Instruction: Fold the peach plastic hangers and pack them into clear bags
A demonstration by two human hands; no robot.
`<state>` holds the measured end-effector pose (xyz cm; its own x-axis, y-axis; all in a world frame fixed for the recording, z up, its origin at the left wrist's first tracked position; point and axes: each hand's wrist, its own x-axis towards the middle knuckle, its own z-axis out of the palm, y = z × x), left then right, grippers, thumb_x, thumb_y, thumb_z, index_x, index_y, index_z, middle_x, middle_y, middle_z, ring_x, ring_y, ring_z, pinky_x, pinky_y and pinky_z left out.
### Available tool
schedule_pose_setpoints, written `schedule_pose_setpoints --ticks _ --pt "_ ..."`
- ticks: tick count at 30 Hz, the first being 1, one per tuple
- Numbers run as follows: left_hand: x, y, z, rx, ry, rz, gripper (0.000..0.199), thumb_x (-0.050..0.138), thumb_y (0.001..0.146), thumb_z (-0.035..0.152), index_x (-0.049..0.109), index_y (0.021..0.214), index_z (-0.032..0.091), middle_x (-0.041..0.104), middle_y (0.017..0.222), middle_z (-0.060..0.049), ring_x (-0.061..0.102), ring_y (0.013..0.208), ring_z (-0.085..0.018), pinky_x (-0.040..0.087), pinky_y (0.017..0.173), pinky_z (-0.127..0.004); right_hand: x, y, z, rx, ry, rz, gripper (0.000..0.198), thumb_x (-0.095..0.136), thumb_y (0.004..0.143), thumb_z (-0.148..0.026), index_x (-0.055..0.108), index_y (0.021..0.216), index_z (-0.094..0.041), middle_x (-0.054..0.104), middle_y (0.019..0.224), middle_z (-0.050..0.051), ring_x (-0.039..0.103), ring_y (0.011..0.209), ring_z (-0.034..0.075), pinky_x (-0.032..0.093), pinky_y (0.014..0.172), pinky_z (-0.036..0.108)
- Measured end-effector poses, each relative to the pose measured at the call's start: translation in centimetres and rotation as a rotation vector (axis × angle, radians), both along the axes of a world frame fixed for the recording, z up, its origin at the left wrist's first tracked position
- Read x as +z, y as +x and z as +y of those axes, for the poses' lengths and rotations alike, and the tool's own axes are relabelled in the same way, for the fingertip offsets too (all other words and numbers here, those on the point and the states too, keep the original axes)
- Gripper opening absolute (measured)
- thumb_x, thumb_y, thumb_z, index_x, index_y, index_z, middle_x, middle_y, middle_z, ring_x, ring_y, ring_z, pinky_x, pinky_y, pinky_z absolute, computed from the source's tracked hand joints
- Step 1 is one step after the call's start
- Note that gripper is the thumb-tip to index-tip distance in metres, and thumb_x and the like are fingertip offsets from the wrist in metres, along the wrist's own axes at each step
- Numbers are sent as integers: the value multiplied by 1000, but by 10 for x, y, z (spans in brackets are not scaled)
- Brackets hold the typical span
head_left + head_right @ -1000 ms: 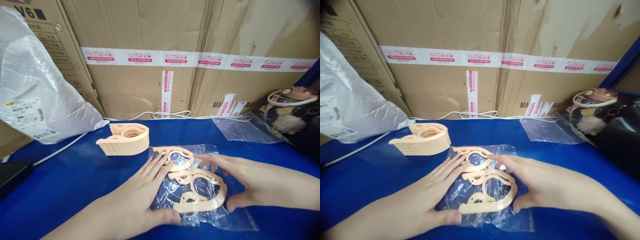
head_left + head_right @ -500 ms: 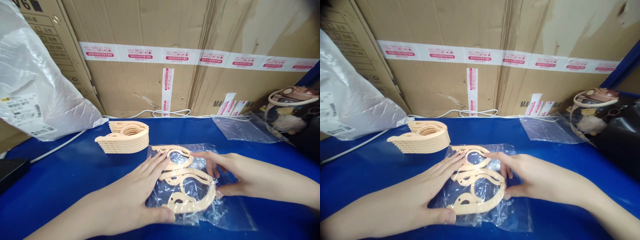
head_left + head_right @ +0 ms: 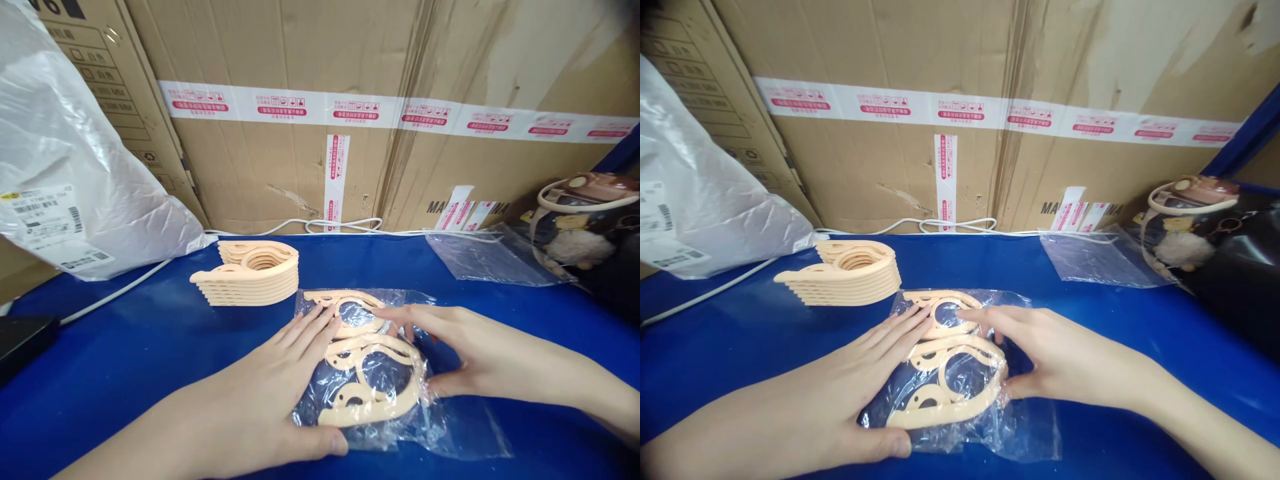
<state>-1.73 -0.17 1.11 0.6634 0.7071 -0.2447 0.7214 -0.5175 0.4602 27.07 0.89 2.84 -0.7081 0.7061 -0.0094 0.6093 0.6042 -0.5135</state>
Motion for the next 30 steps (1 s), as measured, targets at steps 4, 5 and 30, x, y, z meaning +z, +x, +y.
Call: schedule_pose_setpoints --ticks 4,5,30 --pt "-1 -2 0 -33 0 -29 96 50 80 71 2 150 25 0 157 -3 3 143 -31 18 116 -48 2 -3 -3 2 -19 -6 79 68 81 -39 26 148 -36 60 129 3 60 112 25 50 92 36" --pt "-2 -3 0 -43 -1 -42 96 49 80 71 2 150 26 0 157 -4 4 143 -31 18 116 -47 1 -4 -4 -1 -9 -10 78 67 82 -39 26 148 -36 61 127 4 61 109 25 50 90 36" --pt "-21 7 -6 33 171 -87 93 44 80 74 11 152 24 9 158 -6 11 144 -31 18 116 -47 -12 -2 4 -36 181 -55 78 65 78 -56 33 145 -31 59 130 9 60 112 29 49 93 45"
